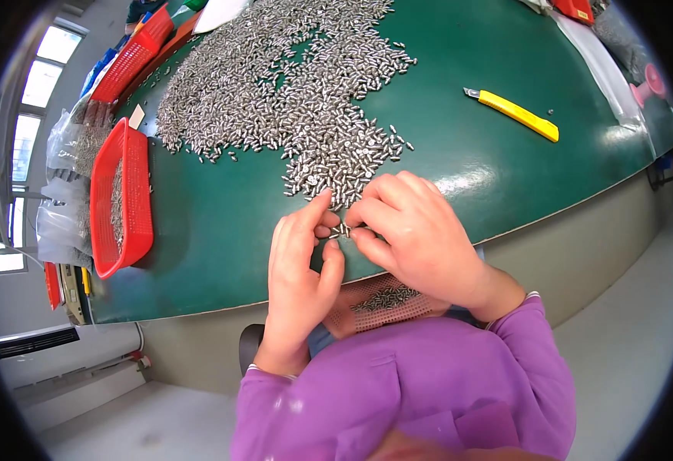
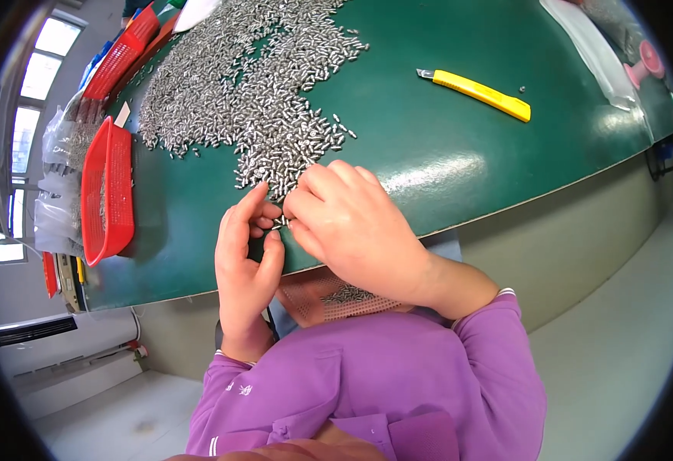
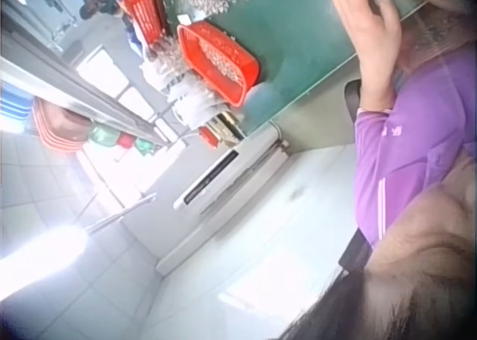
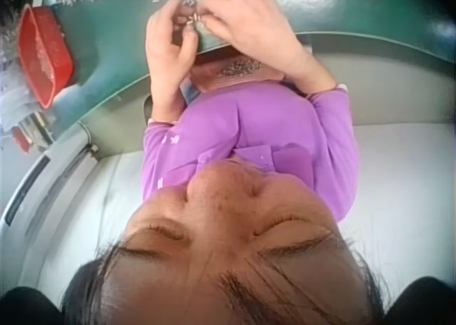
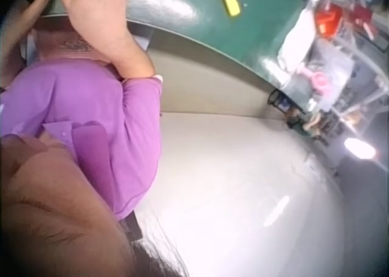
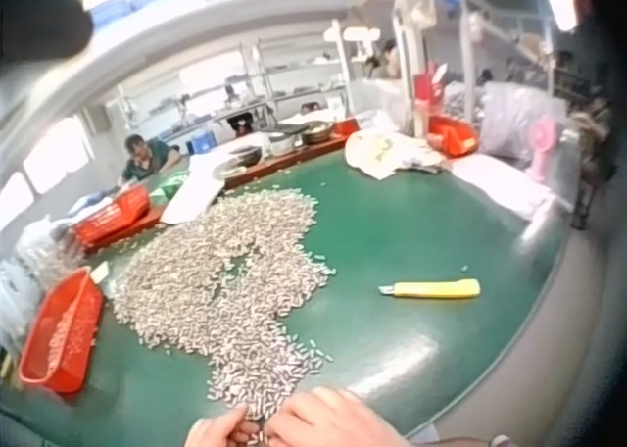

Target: Manually sorting and inspecting small electronic components on a green workbench.

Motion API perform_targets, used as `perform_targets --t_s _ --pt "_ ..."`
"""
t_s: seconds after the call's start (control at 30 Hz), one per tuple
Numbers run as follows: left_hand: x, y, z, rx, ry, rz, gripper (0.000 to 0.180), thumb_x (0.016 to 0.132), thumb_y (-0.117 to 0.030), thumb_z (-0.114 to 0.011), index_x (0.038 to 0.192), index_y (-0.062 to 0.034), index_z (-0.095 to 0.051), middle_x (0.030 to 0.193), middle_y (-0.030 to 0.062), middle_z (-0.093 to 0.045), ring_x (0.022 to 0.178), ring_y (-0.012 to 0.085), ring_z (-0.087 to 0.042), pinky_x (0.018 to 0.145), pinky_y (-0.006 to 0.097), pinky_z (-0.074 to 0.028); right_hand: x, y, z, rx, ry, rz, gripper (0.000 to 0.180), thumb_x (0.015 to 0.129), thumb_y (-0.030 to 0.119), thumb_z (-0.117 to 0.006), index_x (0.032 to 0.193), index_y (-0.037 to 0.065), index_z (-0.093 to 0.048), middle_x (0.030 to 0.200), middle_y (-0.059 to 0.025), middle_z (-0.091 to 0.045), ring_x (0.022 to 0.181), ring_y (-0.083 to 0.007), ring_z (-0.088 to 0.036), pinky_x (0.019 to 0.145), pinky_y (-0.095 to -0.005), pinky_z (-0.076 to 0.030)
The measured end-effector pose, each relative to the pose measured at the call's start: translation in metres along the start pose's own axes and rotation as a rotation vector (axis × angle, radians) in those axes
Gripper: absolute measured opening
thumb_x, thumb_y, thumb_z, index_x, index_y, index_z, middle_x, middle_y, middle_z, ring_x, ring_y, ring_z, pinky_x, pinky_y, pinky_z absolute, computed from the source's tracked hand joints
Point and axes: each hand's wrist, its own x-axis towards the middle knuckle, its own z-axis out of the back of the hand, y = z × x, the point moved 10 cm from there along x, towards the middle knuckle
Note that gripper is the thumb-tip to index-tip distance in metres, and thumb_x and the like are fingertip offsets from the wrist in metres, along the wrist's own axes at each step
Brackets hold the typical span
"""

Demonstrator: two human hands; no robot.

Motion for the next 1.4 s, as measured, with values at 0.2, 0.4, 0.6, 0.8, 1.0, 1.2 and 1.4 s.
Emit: perform_targets --t_s 0.2,0.4,0.6,0.8,1.0,1.2,1.4 --pt "-0.003 0.004 0.002 0.047 -0.015 0.038 0.056 0.081 0.009 -0.063 0.135 -0.0009 -0.055 0.099 0.0083 -0.063 0.087 0.0213 -0.057 0.080 0.034 -0.049 -0.003 -0.001 0.003 0.016 -0.006 -0.001 0.007 0.083 0.010 -0.066 0.087 0.008 -0.062 0.088 -0.0057 -0.053 0.084 -0.0255 -0.054 0.077 -0.0391 -0.044" --pt "-0.009 0.008 0.004 0.037 -0.024 0.060 0.056 0.080 0.008 -0.068 0.135 -0.0010 -0.055 0.097 0.0080 -0.063 0.085 0.0211 -0.057 0.080 0.034 -0.049 -0.004 -0.001 0.000 0.061 0.040 0.034 0.006 0.083 0.009 -0.068 0.088 0.009 -0.063 0.088 -0.0040 -0.054 0.084 -0.0243 -0.054 0.077 -0.0383 -0.044" --pt "-0.009 0.005 0.005 0.047 -0.021 0.035 0.059 0.080 0.010 -0.064 0.137 -0.0015 -0.053 0.098 0.0084 -0.063 0.085 0.0221 -0.057 0.080 0.035 -0.049 0.000 0.001 0.000 0.077 0.052 0.013 0.012 0.081 0.009 -0.070 0.092 0.011 -0.066 0.090 -0.0034 -0.055 0.085 -0.0236 -0.055 0.076 -0.0375 -0.042" --pt "-0.010 0.006 0.006 0.009 -0.029 0.006 0.060 0.080 0.015 -0.057 0.137 -0.0025 -0.054 0.100 0.0062 -0.060 0.087 0.0154 -0.055 0.079 0.027 -0.048 0.002 0.004 -0.003 0.043 0.097 0.027 0.013 0.080 0.010 -0.070 0.092 0.012 -0.066 0.089 -0.0035 -0.054 0.085 -0.0236 -0.054 0.076 -0.0383 -0.042" --pt "-0.009 0.007 0.004 0.004 -0.017 0.004 0.058 0.079 0.014 -0.058 0.135 -0.0027 -0.056 0.099 0.0062 -0.059 0.087 0.0155 -0.055 0.078 0.028 -0.048 0.004 0.007 -0.005 0.022 0.098 0.048 0.013 0.079 0.012 -0.071 0.090 0.011 -0.062 0.089 -0.0048 -0.053 0.085 -0.0245 -0.053 0.074 -0.0383 -0.042" --pt "-0.008 0.007 0.004 0.012 -0.010 0.011 0.056 0.080 0.013 -0.061 0.134 -0.0028 -0.056 0.097 0.0055 -0.059 0.087 0.0156 -0.055 0.077 0.028 -0.047 0.004 0.011 -0.004 -0.070 0.047 0.064 0.015 0.078 0.010 -0.070 0.087 0.009 -0.059 0.087 -0.0062 -0.051 0.082 -0.0255 -0.052 0.072 -0.0387 -0.043" --pt "-0.009 0.007 0.004 -0.001 -0.012 0.021 0.055 0.080 0.011 -0.064 0.133 -0.0030 -0.057 0.096 0.0053 -0.058 0.086 0.0159 -0.055 0.076 0.028 -0.048 0.004 0.010 -0.002 -0.123 -0.012 0.027 0.016 0.077 0.011 -0.072 0.086 0.008 -0.059 0.088 -0.0066 -0.052 0.082 -0.0258 -0.053 0.070 -0.0394 -0.045"
